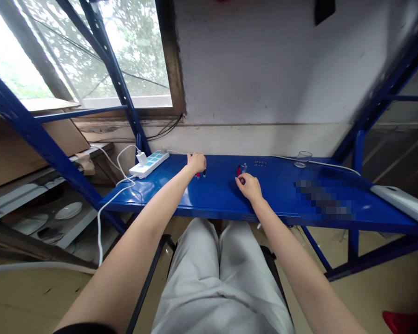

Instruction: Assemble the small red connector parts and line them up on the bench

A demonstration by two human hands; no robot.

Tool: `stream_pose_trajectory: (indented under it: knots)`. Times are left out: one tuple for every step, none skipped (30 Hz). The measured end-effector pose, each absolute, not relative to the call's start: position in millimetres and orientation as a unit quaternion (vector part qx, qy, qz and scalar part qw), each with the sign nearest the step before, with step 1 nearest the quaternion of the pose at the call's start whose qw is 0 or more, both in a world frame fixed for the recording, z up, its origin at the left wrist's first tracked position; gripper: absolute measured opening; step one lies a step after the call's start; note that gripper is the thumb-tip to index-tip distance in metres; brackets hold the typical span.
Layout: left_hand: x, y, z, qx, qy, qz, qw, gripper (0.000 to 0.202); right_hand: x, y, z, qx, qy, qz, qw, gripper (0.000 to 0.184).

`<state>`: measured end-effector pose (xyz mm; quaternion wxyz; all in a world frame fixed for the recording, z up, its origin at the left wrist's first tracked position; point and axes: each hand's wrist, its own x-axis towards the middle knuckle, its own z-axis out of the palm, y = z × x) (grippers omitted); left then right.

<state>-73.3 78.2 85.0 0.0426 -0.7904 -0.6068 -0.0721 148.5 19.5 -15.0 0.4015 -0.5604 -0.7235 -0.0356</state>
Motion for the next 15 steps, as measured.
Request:
stream_pose_trajectory:
  knots:
    - [-74.0, 79.0, 83.4, -0.789, -0.608, -0.075, 0.043, 0.012, 148.6, 19.6, -15.1, -0.560, -0.724, -0.034, 0.402, 0.026]
    - [-74.5, 79.5, 82.2, -0.788, -0.609, -0.078, 0.044, 0.012, 148.8, 19.5, -15.1, -0.559, -0.724, -0.033, 0.403, 0.026]
    - [-74.8, 79.9, 81.4, -0.787, -0.610, -0.081, 0.045, 0.012, 148.9, 19.4, -15.0, -0.558, -0.724, -0.031, 0.404, 0.026]
    - [-75.0, 79.9, 80.7, -0.787, -0.610, -0.083, 0.045, 0.013, 149.0, 19.2, -14.9, -0.557, -0.725, -0.030, 0.405, 0.026]
    - [-75.1, 79.7, 80.2, -0.786, -0.611, -0.084, 0.044, 0.013, 149.1, 19.1, -14.7, -0.555, -0.726, -0.028, 0.405, 0.026]
    - [-75.2, 79.4, 79.7, -0.786, -0.612, -0.084, 0.042, 0.013, 149.1, 19.1, -14.6, -0.554, -0.726, -0.025, 0.406, 0.026]
    - [-75.3, 78.9, 79.2, -0.785, -0.612, -0.085, 0.039, 0.014, 149.1, 19.1, -14.5, -0.553, -0.727, -0.023, 0.406, 0.027]
    - [-75.3, 78.4, 78.9, -0.784, -0.614, -0.085, 0.036, 0.014, 149.1, 19.1, -14.4, -0.553, -0.728, -0.021, 0.406, 0.027]
    - [-75.3, 78.0, 78.6, -0.783, -0.615, -0.086, 0.033, 0.015, 149.1, 19.2, -14.5, -0.552, -0.728, -0.020, 0.406, 0.027]
    - [-75.2, 77.7, 78.4, -0.782, -0.616, -0.086, 0.030, 0.015, 149.1, 19.3, -14.6, -0.552, -0.728, -0.020, 0.406, 0.027]
    - [-75.1, 77.5, 78.3, -0.781, -0.618, -0.085, 0.029, 0.015, 149.1, 19.5, -14.7, -0.552, -0.727, -0.021, 0.407, 0.027]
    - [-74.9, 77.4, 78.5, -0.779, -0.621, -0.083, 0.027, 0.015, 149.2, 19.6, -14.9, -0.552, -0.726, -0.023, 0.409, 0.027]
    - [-74.7, 77.3, 78.8, -0.778, -0.623, -0.081, 0.027, 0.016, 149.2, 19.7, -15.1, -0.551, -0.726, -0.025, 0.410, 0.027]
    - [-74.3, 77.2, 79.3, -0.777, -0.625, -0.077, 0.026, 0.017, 149.3, 19.8, -15.3, -0.551, -0.726, -0.026, 0.412, 0.027]
    - [-74.0, 76.9, 79.9, -0.776, -0.626, -0.074, 0.026, 0.018, 149.3, 19.9, -15.4, -0.550, -0.725, -0.027, 0.413, 0.026]
